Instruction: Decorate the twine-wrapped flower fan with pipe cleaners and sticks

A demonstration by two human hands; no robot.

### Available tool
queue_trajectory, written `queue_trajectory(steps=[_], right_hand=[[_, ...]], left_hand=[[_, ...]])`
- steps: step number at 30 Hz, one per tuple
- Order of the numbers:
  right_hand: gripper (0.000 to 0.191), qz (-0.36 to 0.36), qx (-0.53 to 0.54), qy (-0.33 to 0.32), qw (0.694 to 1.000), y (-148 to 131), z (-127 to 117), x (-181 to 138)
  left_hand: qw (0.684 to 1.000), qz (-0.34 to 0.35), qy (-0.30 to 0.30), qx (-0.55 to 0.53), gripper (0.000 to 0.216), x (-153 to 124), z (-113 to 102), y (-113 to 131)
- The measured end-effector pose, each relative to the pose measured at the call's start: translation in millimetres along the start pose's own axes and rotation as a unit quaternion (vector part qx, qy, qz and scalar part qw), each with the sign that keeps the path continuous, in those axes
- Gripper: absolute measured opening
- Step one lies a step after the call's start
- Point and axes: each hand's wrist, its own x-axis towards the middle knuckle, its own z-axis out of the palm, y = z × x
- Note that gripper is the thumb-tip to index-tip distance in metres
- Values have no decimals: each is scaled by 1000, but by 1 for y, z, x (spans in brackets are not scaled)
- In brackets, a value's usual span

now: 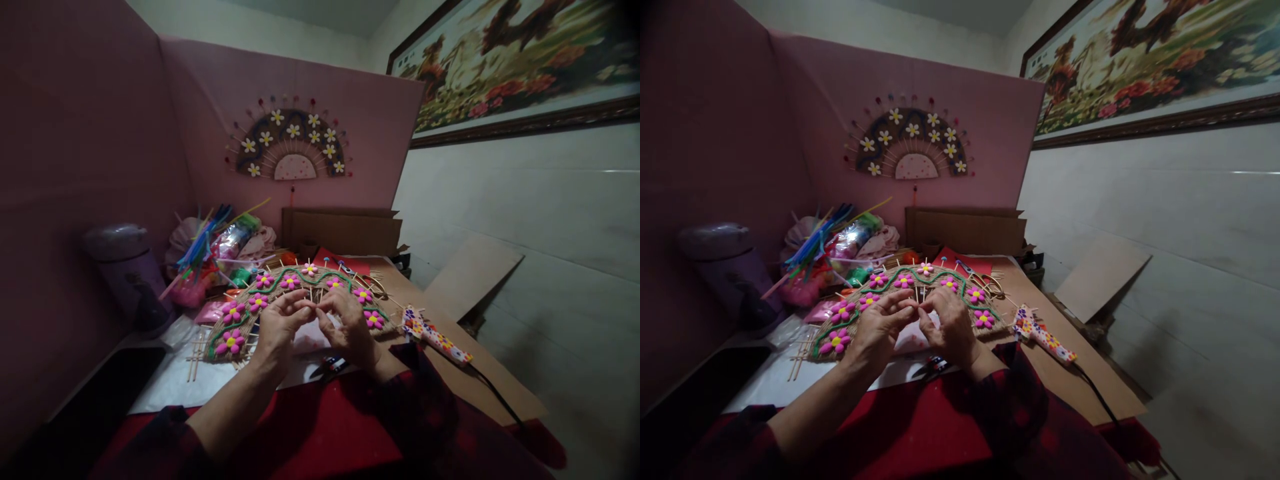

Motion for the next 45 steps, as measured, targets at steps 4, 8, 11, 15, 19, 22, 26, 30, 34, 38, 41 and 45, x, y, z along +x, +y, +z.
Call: queue_trajectory(steps=[4, 8, 11, 15, 19, 22, 26, 30, 34, 38, 41, 45], right_hand=[[6, -5, 19, -7, 1000, 0, -1, 1], [6, -24, 39, -14, 999, 0, -4, 3], [7, -23, 27, -16, 999, 0, -2, 3], [10, -3, -18, -7, 1000, 1, 2, -1], [10, -1, -46, 8, 999, 0, 3, -3], [11, -50, -39, 3, 998, -6, 4, -3], [14, -135, 15, -18, 991, -17, 4, -3], [10, -62, 53, 25, 996, -17, 0, -3], [7, 9, 72, 38, 997, -12, -2, -3], [8, 8, 104, 27, 994, -11, -2, -4], [9, 7, 122, 24, 992, -13, -3, -3], [10, 6, 113, 35, 993, -14, -4, -1]], left_hand=[[1000, -10, 5, -4, 38, -2, 3, 2], [998, -50, 11, -25, 35, -1, 5, 4], [998, -53, 18, -25, 35, 0, 4, 3], [1000, 5, 9, 13, 35, -1, 2, -2], [997, 49, 5, 63, 33, -3, 1, -6], [996, 57, 20, 63, 32, -2, 0, -5], [999, -15, 23, -18, 32, 2, -1, 0], [990, -108, -5, -93, 29, 2, 0, 8], [984, -123, -29, -123, 30, -1, 1, 11], [986, -106, -53, -118, 31, -1, 0, 9], [992, -69, -68, -75, 24, -1, 1, 7], [995, -1, -97, 37, 24, -5, 5, 4]])
